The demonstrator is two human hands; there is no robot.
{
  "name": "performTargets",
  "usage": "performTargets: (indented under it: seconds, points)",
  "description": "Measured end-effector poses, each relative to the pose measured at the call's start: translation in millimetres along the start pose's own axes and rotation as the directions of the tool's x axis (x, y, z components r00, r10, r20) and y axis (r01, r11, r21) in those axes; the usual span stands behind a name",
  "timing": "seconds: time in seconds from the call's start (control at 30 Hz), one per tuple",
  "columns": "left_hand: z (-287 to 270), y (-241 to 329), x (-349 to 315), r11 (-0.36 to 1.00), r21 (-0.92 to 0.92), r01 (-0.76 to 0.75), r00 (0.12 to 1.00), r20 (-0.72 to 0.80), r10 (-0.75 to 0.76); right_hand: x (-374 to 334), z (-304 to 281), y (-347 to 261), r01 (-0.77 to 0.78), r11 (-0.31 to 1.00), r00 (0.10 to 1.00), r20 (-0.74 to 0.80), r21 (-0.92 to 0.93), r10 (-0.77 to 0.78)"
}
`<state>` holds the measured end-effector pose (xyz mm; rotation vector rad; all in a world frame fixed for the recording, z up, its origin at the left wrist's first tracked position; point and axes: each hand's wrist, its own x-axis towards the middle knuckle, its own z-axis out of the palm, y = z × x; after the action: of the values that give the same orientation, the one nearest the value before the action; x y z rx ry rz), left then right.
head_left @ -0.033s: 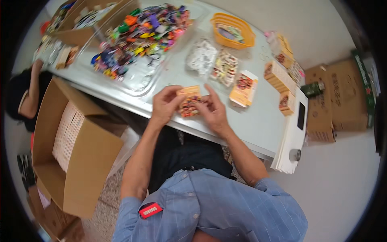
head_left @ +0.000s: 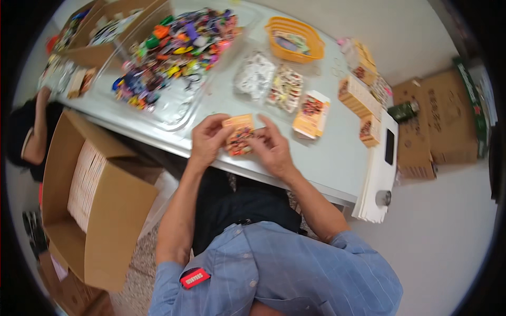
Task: The person folds flat cardboard boxes into their assembled form, then fills them with plastic packages of items on an assembly table.
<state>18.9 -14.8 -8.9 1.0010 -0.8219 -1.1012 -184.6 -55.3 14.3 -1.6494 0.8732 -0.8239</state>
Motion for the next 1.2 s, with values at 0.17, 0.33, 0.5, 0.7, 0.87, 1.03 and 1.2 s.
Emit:
performTargets:
  seconds: [0.17, 0.33, 0.5, 0.7, 0.87, 1.03, 1.2]
  points:
    - [-1, 14, -1, 0.992, -0.054, 0.11, 0.993, 0.047, -0.108, -22, -36, -60, 0.191, 0.909, 0.971, -0.063, -0.369, -0.23]
    - [2, 7, 2, 0.994, 0.003, 0.105, 0.994, 0.042, -0.105, -12, -180, -69, -0.022, 0.685, 0.868, -0.354, -0.728, -0.348]
    - [4, 8, 2, 0.997, 0.019, 0.073, 0.995, 0.06, -0.074, 0, -286, -17, -0.446, 0.384, 0.832, -0.533, -0.808, -0.156]
    - [6, 5, 1, 0.995, 0.052, 0.082, 0.995, 0.046, -0.085, 3, -294, 6, -0.489, 0.085, 0.814, -0.489, -0.868, -0.314]
    - [6, 7, 0, 0.993, 0.092, 0.074, 0.996, 0.048, -0.078, 12, -224, -11, -0.29, 0.544, 0.767, -0.532, -0.787, -0.36]
    - [6, 5, 1, 0.989, 0.13, 0.074, 0.996, 0.041, -0.08, 25, -171, -14, -0.431, 0.75, 0.824, -0.557, -0.501, 0.101]
    - [11, 3, 2, 0.993, 0.105, 0.06, 0.996, 0.058, -0.067, 30, -175, 16, -0.387, 0.859, 0.846, -0.498, -0.334, 0.188]
